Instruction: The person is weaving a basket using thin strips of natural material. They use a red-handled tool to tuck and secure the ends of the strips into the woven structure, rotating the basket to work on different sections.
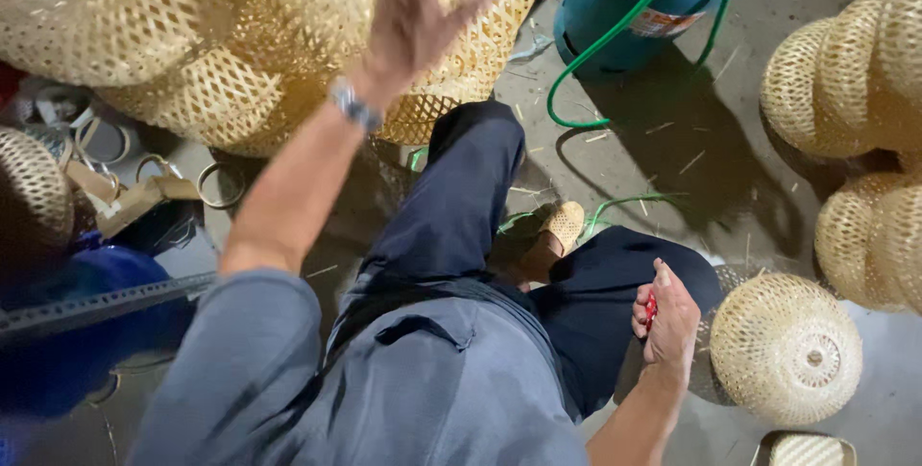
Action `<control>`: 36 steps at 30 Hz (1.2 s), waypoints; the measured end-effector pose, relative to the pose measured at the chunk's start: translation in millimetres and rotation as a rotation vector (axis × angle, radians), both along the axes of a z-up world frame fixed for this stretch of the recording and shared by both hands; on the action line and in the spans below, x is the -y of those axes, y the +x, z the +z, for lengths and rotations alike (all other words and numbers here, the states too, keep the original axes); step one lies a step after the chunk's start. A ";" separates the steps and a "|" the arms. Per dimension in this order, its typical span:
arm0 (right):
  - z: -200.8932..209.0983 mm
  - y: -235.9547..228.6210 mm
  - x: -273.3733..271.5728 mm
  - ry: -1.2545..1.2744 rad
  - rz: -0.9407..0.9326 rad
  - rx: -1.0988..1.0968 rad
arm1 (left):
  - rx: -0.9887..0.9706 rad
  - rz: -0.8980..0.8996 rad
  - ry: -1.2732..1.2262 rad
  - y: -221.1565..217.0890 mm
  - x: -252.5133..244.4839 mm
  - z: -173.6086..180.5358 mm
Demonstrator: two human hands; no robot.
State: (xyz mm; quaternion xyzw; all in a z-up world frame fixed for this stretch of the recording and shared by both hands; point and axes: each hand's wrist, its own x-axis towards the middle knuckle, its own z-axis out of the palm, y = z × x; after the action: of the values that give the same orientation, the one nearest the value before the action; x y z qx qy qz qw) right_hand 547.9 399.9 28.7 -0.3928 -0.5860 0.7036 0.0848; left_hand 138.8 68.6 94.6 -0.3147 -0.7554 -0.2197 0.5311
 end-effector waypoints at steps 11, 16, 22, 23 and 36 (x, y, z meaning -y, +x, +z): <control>12.3 -6.2 13.7 0.032 -0.025 0.072 | 0.443 -1.026 0.083 234.4 5.8 196.4; 10.2 -5.7 20.9 0.048 -0.013 0.058 | 0.485 -1.239 -0.027 228.4 -41.2 190.8; 2.8 9.2 9.2 0.065 0.047 -0.031 | 0.537 -1.388 -0.111 248.6 -59.8 202.5; 4.2 13.9 4.5 0.079 0.005 -0.058 | 0.552 -1.402 -0.125 251.3 -59.0 201.9; -135.3 121.1 -135.3 0.487 -0.117 0.531 | 0.741 -1.399 -0.333 242.2 -93.8 155.4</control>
State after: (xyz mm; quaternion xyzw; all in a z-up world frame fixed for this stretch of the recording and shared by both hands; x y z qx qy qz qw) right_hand 669.0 535.2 -106.6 -0.5631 -0.7144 0.4109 0.0609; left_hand 381.0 162.5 250.0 -0.6962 -0.5331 -0.4760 -0.0680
